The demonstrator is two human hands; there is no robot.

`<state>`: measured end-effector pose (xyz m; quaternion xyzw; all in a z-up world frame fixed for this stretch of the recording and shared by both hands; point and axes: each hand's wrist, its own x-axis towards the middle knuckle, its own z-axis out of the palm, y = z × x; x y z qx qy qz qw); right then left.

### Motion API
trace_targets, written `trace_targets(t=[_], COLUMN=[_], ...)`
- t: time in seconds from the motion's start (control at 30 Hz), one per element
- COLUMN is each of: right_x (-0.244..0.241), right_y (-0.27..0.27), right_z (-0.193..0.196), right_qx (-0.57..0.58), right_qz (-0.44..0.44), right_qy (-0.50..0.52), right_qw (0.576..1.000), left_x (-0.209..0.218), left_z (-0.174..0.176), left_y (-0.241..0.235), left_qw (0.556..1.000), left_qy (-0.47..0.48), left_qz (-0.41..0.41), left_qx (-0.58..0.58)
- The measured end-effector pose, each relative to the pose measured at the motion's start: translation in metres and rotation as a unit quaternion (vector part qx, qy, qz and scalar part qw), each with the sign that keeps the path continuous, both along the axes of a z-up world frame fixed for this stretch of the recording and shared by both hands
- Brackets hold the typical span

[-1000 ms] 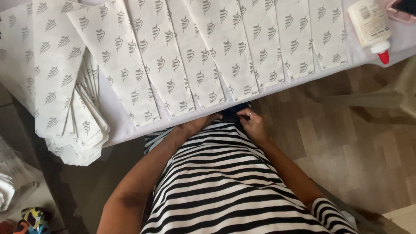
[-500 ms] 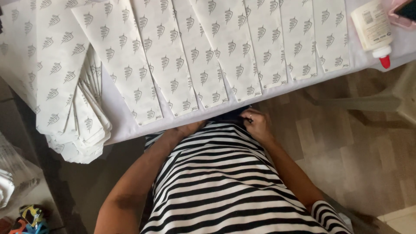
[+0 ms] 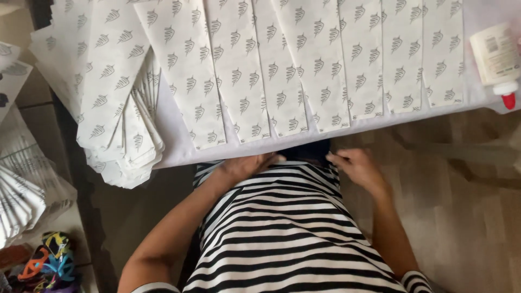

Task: Fanning out printed paper sheets and applying glue to the edges to assemble packaging.

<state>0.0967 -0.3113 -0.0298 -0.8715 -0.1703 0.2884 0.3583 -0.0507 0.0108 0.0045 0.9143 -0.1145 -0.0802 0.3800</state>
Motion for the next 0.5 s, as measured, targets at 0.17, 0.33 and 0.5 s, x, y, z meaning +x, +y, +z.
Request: trace_targets(t=[0.17, 0.33, 0.5], right_x=[0.017, 0.08, 0.092], right_y=[0.013, -0.008, 0.024], right_z=[0.183, 0.177, 0.17], right_qx=[0.133, 0.099, -0.117], right_qz=[0.078, 0.066, -0.022], right_qy=[-0.188, -0.523, -0.344], right_qw=[0.97, 0.844, 0.931], left_x=[-0.004, 0.002, 0.01], left_z=[0.089, 0.164, 0.113], left_y=[0.001, 0.043, 0.098], left_qw=[0.995, 0.969, 0.93], left_qy=[-0.037, -0.196, -0.165], left_qz=[-0.038, 0.042, 0.228], left_qx=[-0.082, -0.147, 0.235])
